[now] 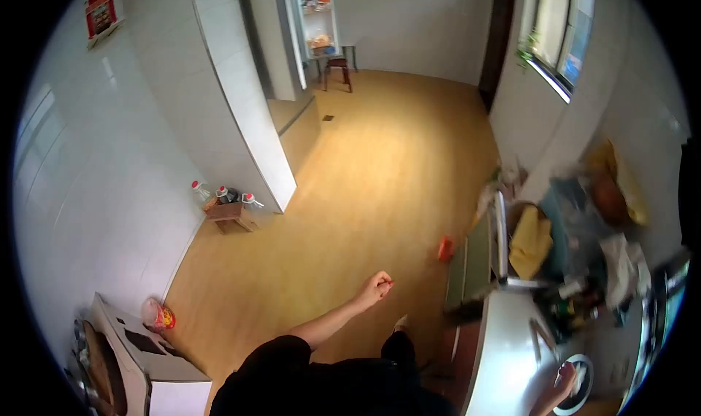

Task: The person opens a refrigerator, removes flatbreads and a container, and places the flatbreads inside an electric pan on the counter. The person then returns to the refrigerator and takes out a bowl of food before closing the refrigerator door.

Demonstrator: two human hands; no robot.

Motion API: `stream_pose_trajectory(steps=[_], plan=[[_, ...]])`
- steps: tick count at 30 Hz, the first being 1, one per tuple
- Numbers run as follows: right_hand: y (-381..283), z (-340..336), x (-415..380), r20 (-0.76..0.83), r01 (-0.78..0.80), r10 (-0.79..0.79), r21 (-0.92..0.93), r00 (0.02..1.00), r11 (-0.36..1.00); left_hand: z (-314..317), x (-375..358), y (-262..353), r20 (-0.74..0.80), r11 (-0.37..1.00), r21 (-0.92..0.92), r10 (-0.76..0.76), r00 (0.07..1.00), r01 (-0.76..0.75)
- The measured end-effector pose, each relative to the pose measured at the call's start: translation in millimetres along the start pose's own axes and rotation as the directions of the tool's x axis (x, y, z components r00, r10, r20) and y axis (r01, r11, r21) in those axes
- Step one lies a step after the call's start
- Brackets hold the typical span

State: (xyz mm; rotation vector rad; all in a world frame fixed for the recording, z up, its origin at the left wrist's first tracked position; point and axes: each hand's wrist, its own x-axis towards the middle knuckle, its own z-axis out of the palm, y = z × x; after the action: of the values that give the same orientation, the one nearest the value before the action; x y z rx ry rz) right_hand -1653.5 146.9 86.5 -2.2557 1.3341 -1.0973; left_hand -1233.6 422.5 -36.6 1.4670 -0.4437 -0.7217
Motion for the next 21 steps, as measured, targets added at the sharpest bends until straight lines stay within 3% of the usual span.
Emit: stream_pose_trajectory(steps=[1,2,3,5,7,8,10,12,13,15,17,19,21], plan=[[-13,39,28,0.071,-0.129,0.128,0.023,0.989,0.991,-32,36,-10,-0.030,1.000,-0.005,0.011,0.999,-0.011],[-45,79,56,0.009,-0.022,0.021,0.066,1.000,0.998,-65,64,-11,-0.107,0.993,-0.020,-0.120,0.987,0.119],[-72,124,88,0.042,-0.121,0.114,0.266,0.993,0.956,-93,84,-8,-0.179,0.968,-0.049,-0.249,0.952,0.244],[-81,215,148,0.139,0.004,-0.043,0.268,0.989,0.963,-157,83,-16,-0.498,0.956,0.009,-0.249,0.830,0.293],[-149,299,200,0.289,0.021,-0.129,0.348,0.949,0.937,-236,44,-107,-0.791,0.820,0.141,-0.244,0.562,0.554],[-188,334,216,0.338,0.073,-0.222,0.401,0.915,0.913,-274,25,-149,-0.891,0.724,0.117,-0.227,0.394,0.679],[-272,405,241,0.424,0.155,-0.393,0.495,0.816,0.855,-295,3,-141,-0.932,0.567,-0.081,-0.335,0.139,0.820],[-349,457,269,0.489,0.180,-0.539,0.604,0.686,0.776,-295,6,-121,-0.902,0.488,-0.236,-0.431,-0.003,0.840],[-388,486,275,0.508,0.165,-0.609,0.670,0.609,0.724,-297,12,-119,-0.890,0.462,-0.280,-0.454,-0.046,0.842],[-462,547,286,0.382,0.195,-0.762,0.817,0.523,0.543,-305,37,-115,-0.866,0.421,-0.337,-0.490,-0.101,0.842],[-517,603,291,0.366,0.160,-0.821,0.867,0.438,0.472,-322,73,-118,-0.854,0.391,-0.357,-0.505,-0.127,0.848],[-548,657,300,0.373,0.137,-0.837,0.879,0.400,0.457,-347,123,-117,-0.859,0.382,-0.334,-0.500,-0.111,0.862],[-571,722,315,0.450,0.259,-0.839,0.809,0.305,0.528,-384,188,-106,-0.872,0.405,-0.291,-0.485,-0.066,0.867]])
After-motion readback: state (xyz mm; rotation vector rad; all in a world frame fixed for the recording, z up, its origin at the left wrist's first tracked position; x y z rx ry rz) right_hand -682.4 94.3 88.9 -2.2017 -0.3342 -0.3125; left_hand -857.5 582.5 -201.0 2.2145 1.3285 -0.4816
